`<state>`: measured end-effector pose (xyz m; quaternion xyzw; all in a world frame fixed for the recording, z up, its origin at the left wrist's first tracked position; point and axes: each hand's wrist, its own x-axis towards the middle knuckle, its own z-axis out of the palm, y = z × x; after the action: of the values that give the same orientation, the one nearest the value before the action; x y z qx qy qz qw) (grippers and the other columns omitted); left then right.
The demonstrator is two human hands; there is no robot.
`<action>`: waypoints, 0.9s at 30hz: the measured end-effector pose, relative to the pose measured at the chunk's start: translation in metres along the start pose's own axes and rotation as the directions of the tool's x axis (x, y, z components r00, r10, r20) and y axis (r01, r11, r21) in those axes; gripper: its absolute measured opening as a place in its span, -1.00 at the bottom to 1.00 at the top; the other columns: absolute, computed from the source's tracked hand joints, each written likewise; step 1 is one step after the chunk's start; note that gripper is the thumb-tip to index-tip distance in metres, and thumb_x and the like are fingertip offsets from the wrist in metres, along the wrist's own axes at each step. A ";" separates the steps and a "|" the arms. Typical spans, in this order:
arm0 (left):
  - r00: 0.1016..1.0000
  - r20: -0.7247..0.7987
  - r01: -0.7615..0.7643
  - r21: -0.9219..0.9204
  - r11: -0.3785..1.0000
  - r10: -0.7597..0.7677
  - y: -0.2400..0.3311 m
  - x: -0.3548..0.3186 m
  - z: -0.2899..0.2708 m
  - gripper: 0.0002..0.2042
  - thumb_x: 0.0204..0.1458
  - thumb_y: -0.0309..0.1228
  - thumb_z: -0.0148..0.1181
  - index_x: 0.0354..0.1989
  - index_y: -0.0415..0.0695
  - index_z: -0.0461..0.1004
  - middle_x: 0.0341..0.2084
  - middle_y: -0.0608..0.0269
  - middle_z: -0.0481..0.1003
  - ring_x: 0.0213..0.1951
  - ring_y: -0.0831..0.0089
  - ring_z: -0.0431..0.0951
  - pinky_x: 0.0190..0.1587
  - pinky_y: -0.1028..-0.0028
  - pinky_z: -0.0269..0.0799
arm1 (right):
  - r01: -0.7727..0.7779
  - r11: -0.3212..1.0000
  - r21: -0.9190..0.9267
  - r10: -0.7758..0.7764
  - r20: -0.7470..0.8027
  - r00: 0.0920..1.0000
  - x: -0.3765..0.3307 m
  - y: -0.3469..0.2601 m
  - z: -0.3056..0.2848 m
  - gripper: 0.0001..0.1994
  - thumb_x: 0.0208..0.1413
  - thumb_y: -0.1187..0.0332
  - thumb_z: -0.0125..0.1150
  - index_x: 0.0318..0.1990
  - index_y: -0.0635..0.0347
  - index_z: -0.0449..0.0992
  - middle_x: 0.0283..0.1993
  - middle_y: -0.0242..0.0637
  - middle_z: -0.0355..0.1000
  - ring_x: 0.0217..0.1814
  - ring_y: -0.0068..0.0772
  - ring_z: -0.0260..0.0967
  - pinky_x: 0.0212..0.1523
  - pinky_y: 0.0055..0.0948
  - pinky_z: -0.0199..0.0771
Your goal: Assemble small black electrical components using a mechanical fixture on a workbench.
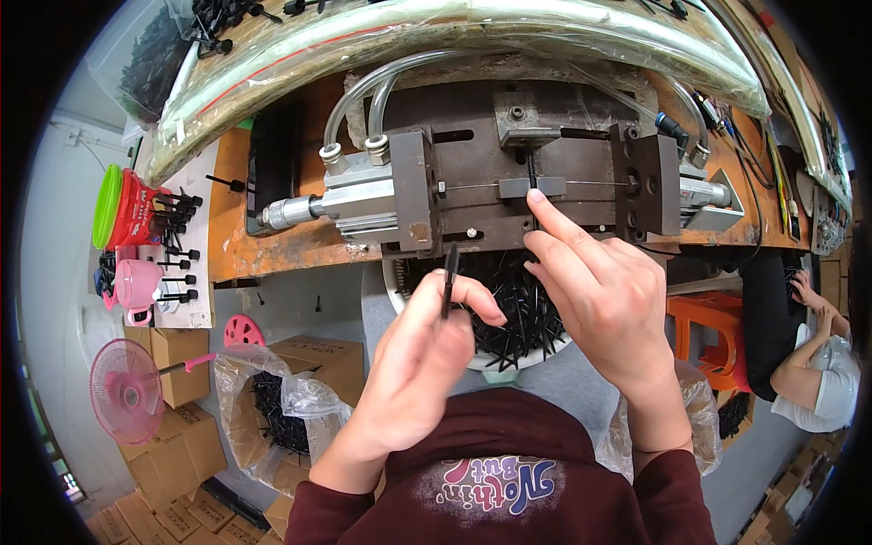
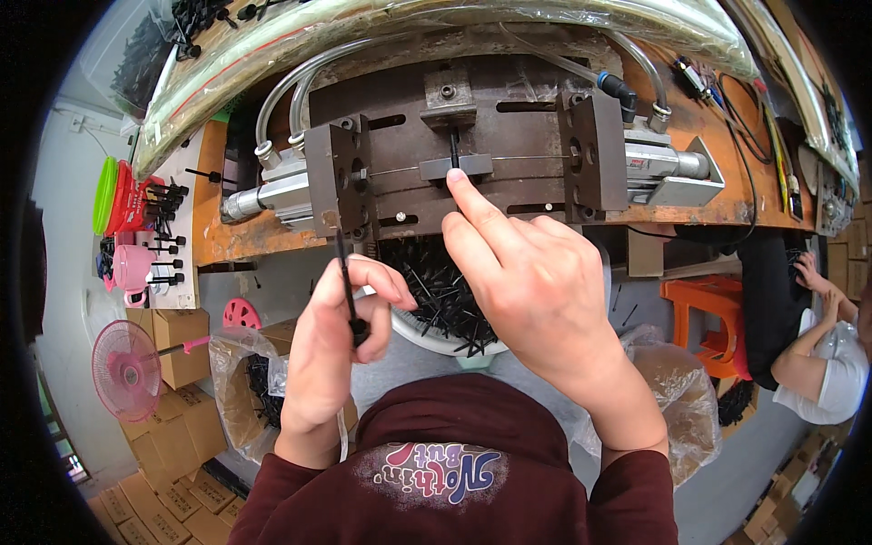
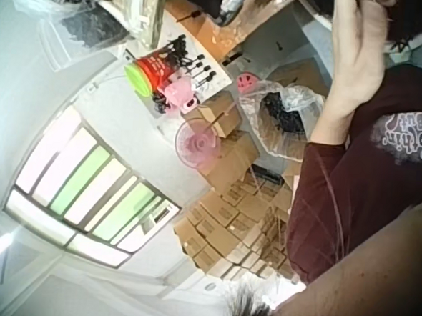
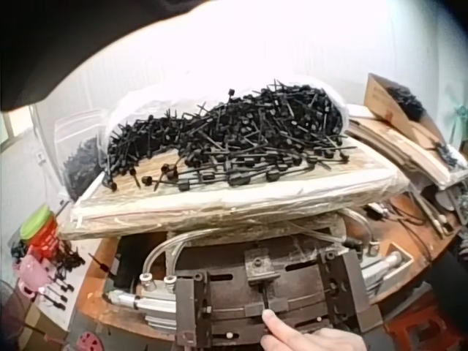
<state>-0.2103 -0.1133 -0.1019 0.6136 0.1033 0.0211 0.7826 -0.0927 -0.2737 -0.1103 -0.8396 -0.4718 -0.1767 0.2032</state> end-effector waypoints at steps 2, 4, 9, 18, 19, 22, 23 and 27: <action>0.995 0.038 0.098 -0.224 0.970 -0.091 -0.002 0.001 0.003 -0.59 0.34 -0.14 -0.26 -0.21 -0.31 0.34 -0.31 0.08 0.41 -0.57 0.62 0.24 -0.56 0.65 0.11 | -0.010 1.000 -0.027 0.011 0.034 0.999 0.002 -0.002 -0.003 -0.83 -0.17 0.46 0.20 -0.34 0.20 0.50 0.02 -0.22 0.52 -0.52 -0.48 0.43 -0.47 -0.53 0.40; 0.991 0.064 0.132 -0.194 0.972 -0.121 -0.001 0.001 0.003 -0.61 0.33 -0.17 -0.23 -0.21 -0.31 0.34 -0.35 0.07 0.42 -0.56 0.58 0.29 -0.56 0.63 0.17 | -0.019 0.999 -0.046 0.023 0.071 0.997 0.003 -0.002 -0.006 -0.84 -0.18 0.47 0.20 -0.34 0.19 0.50 0.02 -0.22 0.52 -0.56 -0.48 0.41 -0.48 -0.54 0.40; 0.986 0.076 0.159 -0.166 0.973 -0.148 0.004 0.001 0.009 -0.65 0.33 -0.26 -0.20 -0.12 -0.36 0.37 -0.41 -0.08 0.55 -0.49 0.38 0.54 -0.48 0.50 0.45 | -0.040 0.999 0.007 0.040 0.039 0.998 0.003 0.001 -0.005 -0.84 -0.16 0.48 0.22 -0.33 0.18 0.52 -0.03 -0.23 0.54 -0.59 -0.45 0.40 -0.50 -0.52 0.42; 0.947 0.214 0.292 -0.275 0.916 -0.238 0.010 -0.011 0.008 -0.69 0.31 -0.34 -0.09 -0.04 -0.38 0.41 -0.17 -0.12 0.56 -0.22 0.24 0.64 -0.20 0.45 0.53 | -0.426 0.154 0.892 0.476 0.310 0.823 -0.005 -0.019 -0.018 -0.85 0.21 0.48 0.14 -0.15 0.35 0.56 -0.26 -0.27 0.55 -0.57 -0.75 0.31 -0.57 -0.72 0.28; 0.953 0.185 0.284 -0.259 0.923 -0.241 0.013 -0.012 0.013 -0.70 0.29 -0.35 -0.07 -0.09 -0.41 0.43 -0.19 -0.19 0.56 -0.25 0.18 0.64 -0.24 0.42 0.55 | -0.424 0.092 0.901 0.438 0.346 0.830 -0.005 -0.019 -0.018 -0.85 0.21 0.48 0.13 -0.15 0.35 0.57 -0.28 -0.28 0.54 -0.56 -0.75 0.31 -0.56 -0.72 0.28; 0.968 0.160 0.227 -0.226 0.947 -0.194 0.011 -0.013 0.018 -0.71 0.26 -0.38 -0.02 -0.15 -0.43 0.46 -0.26 -0.18 0.57 -0.32 0.19 0.65 -0.32 0.43 0.56 | -0.387 0.111 0.915 0.384 0.320 0.866 -0.003 -0.029 -0.013 -0.74 0.24 0.41 -0.03 -0.19 0.42 0.57 -0.37 -0.22 0.49 -0.62 -0.74 0.19 -0.50 -0.68 0.21; 0.972 0.162 0.201 -0.217 0.955 -0.168 0.010 -0.014 0.019 -0.72 0.26 -0.39 0.00 -0.15 -0.43 0.47 -0.28 -0.14 0.58 -0.34 0.23 0.65 -0.34 0.45 0.56 | -0.371 0.112 0.922 0.373 0.307 0.875 -0.004 -0.031 -0.011 -0.78 0.22 0.44 0.03 -0.21 0.40 0.59 -0.36 -0.25 0.48 -0.56 -0.74 0.22 -0.48 -0.68 0.24; 0.981 0.084 0.174 -0.015 0.985 -0.173 0.014 -0.016 0.020 -0.75 0.25 -0.40 0.02 -0.28 -0.37 0.53 -0.46 0.08 0.60 -0.53 0.53 0.57 -0.49 0.61 0.43 | -0.329 0.028 0.944 0.434 0.285 0.855 -0.006 -0.033 -0.007 -0.89 0.16 0.50 0.20 -0.25 0.35 0.62 -0.38 -0.38 0.44 -0.43 -0.74 0.32 -0.46 -0.70 0.28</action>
<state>-0.2207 -0.1311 -0.0822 0.5940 0.1237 -0.0715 0.7917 -0.1244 -0.2659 -0.1018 -0.5884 -0.2196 0.1974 0.7527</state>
